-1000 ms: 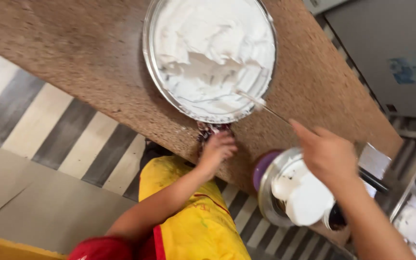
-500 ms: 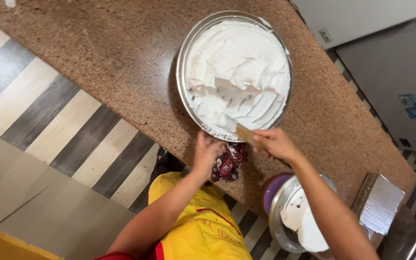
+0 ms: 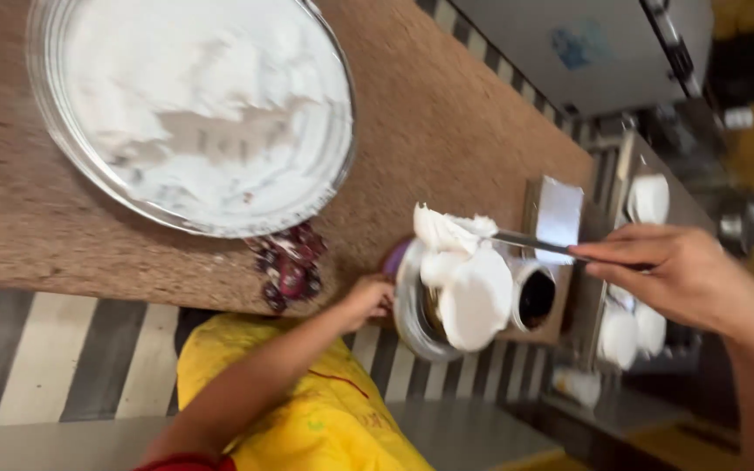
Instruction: The person pours dark chocolate glaze from a container over a cake on a rotating turntable and spreads it with a spatula. They then apply white frosting to another cake with the spatula, wiping the blade on a cloth between steps, and rotate the turntable to smooth the coating.
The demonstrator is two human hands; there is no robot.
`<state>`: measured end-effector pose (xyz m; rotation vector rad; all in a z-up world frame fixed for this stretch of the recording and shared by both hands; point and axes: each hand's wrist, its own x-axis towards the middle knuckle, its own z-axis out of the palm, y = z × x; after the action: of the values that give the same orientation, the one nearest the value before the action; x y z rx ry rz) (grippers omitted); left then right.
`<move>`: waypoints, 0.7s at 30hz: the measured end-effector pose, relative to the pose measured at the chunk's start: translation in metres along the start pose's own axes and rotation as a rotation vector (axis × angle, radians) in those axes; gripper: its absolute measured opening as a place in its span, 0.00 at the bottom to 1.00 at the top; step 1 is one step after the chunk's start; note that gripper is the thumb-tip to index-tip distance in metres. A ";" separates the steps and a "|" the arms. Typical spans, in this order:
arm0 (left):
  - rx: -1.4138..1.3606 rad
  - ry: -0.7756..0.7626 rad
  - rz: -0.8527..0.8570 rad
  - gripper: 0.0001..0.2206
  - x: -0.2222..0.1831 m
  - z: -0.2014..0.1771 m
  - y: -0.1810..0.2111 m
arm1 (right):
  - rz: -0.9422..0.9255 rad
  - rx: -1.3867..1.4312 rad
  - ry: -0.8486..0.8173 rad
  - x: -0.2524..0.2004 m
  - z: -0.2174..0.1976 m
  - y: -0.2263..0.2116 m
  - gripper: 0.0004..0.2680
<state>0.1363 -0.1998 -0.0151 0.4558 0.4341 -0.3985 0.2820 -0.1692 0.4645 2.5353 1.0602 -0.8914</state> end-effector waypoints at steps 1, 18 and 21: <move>0.002 -0.014 -0.017 0.17 -0.011 0.006 0.006 | 0.021 0.004 -0.005 -0.005 0.004 -0.016 0.11; 0.043 0.005 0.058 0.17 -0.020 0.014 0.040 | -0.257 -0.865 -0.110 0.016 0.094 -0.032 0.17; 0.028 0.027 0.061 0.17 -0.027 0.018 0.044 | -0.014 -0.859 -0.301 -0.003 0.092 -0.026 0.10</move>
<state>0.1389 -0.1653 0.0271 0.5010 0.4401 -0.3396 0.2212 -0.1940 0.3946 1.6338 1.0562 -0.6014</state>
